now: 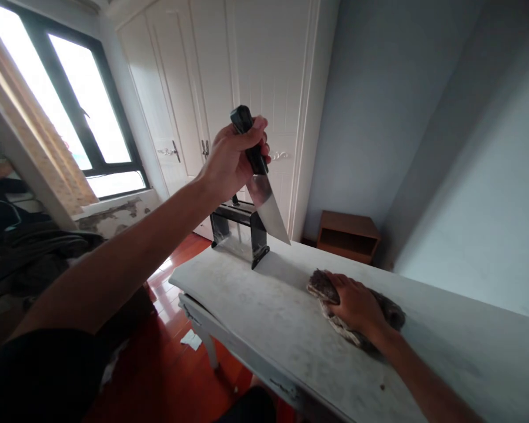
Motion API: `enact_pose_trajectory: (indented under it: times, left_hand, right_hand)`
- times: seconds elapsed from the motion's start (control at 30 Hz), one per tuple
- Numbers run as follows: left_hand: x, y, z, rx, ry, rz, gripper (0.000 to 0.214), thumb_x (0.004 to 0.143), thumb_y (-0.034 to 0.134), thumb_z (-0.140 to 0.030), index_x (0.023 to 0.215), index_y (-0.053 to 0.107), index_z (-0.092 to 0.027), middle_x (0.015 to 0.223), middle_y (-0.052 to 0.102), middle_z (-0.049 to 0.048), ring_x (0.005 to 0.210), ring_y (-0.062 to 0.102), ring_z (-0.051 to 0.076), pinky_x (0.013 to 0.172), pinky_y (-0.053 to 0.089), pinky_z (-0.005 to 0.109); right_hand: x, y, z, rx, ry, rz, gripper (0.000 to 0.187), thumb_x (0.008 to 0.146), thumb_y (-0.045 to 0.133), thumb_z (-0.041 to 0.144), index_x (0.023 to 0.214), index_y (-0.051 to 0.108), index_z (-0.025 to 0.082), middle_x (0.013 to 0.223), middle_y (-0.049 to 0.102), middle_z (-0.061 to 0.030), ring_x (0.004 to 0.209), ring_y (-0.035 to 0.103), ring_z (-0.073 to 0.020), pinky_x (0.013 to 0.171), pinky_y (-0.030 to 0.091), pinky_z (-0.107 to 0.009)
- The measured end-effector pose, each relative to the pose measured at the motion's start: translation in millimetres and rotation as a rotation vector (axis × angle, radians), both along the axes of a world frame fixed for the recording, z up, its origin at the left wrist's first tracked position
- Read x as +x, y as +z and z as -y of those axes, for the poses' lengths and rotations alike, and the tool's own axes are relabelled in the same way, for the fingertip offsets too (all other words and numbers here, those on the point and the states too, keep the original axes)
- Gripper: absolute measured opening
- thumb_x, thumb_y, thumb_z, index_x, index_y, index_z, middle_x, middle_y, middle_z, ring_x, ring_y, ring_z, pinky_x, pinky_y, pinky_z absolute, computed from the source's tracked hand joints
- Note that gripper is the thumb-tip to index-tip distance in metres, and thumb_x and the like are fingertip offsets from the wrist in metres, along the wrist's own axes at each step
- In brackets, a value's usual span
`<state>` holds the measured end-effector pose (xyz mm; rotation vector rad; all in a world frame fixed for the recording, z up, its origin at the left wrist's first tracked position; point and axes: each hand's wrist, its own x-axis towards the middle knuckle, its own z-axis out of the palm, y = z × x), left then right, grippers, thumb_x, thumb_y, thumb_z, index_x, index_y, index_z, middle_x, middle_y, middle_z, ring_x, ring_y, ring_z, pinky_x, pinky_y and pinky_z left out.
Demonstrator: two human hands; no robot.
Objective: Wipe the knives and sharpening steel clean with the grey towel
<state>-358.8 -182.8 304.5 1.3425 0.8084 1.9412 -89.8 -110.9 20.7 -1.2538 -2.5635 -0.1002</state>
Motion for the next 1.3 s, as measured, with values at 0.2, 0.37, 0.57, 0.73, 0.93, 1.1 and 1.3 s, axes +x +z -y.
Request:
enact_pose_trajectory:
  times: [0.2, 0.37, 0.57, 0.73, 0.93, 1.1, 1.3]
  left_hand:
    - [33, -38.5, 2, 0.045, -0.041, 0.202, 0.009, 0.083, 0.063, -0.011, 0.08, 0.06, -0.019, 0.063, 0.051, -0.0047, 0.057, 0.057, 0.008, 0.062, 0.049, 0.021]
    - [51, -70.3, -2, 0.096, -0.168, 0.38, 0.022, 0.08, 0.049, -0.003, 0.068, 0.056, -0.019, 0.057, 0.043, -0.0041, 0.051, 0.048, 0.008, 0.057, 0.045, 0.021]
    - [59, -103.8, -25, 0.047, -0.139, 0.531, 0.025, 0.077, 0.059, -0.014, 0.057, 0.046, -0.021, 0.055, 0.042, -0.0044, 0.049, 0.048, 0.008, 0.059, 0.047, 0.023]
    - [67, -128.5, -44, -0.008, -0.128, 0.588, 0.031, 0.079, 0.061, -0.027, 0.054, 0.042, -0.022, 0.046, 0.038, -0.0052, 0.045, 0.042, 0.009, 0.056, 0.047, 0.024]
    - [84, -161.3, -61, -0.065, -0.189, 0.597, 0.029, 0.077, 0.058, -0.029, 0.054, 0.043, -0.022, 0.045, 0.029, -0.007, 0.042, 0.037, 0.007, 0.059, 0.047, 0.024]
    - [94, -183.9, -66, -0.129, -0.308, 0.711, 0.015, 0.071, 0.054, -0.023, 0.057, 0.049, -0.022, 0.046, 0.028, -0.0061, 0.044, 0.038, 0.008, 0.064, 0.05, 0.027]
    - [109, -202.2, -63, -0.236, -0.382, 0.663, 0.008, 0.066, 0.051, -0.019, 0.065, 0.057, -0.024, 0.052, 0.044, -0.0019, 0.064, 0.059, 0.015, 0.089, 0.053, 0.036]
  right_hand:
    - [3, 4.4, 2, -0.026, -0.013, -0.014, 0.067, 0.077, 0.065, 0.029, 0.14, 0.047, 0.016, 0.129, 0.061, -0.0128, 0.11, 0.058, -0.0302, 0.098, 0.041, -0.039]
    - [8, 8.3, 4, -0.06, -0.034, -0.093, 0.065, 0.077, 0.065, 0.027, 0.139, 0.048, 0.018, 0.128, 0.061, -0.0109, 0.113, 0.058, -0.0272, 0.1, 0.04, -0.037]
    - [17, 5.0, 1, -0.088, -0.057, -0.366, 0.064, 0.074, 0.063, 0.021, 0.137, 0.049, 0.017, 0.132, 0.061, -0.0119, 0.119, 0.057, -0.0287, 0.106, 0.041, -0.044]
    - [23, 4.5, 0, -0.14, -0.114, -0.777, 0.053, 0.075, 0.063, 0.023, 0.127, 0.055, 0.028, 0.119, 0.068, -0.0039, 0.109, 0.063, -0.0265, 0.1, 0.046, -0.046]
    - [17, 11.9, 3, -0.362, -0.157, -1.251, 0.04, 0.077, 0.069, 0.04, 0.113, 0.063, 0.024, 0.1, 0.072, -0.0021, 0.088, 0.065, -0.0213, 0.083, 0.053, -0.037]
    - [9, 23.8, 11, -0.693, -0.175, -1.605, 0.036, 0.067, 0.078, 0.045, 0.089, 0.065, 0.019, 0.069, 0.067, 0.0017, 0.058, 0.06, -0.0159, 0.057, 0.05, -0.028]
    - [8, 21.7, 4, -0.743, -0.154, -1.818, 0.036, 0.065, 0.075, 0.042, 0.092, 0.066, 0.021, 0.081, 0.073, -0.0013, 0.071, 0.067, -0.0208, 0.071, 0.055, -0.034]
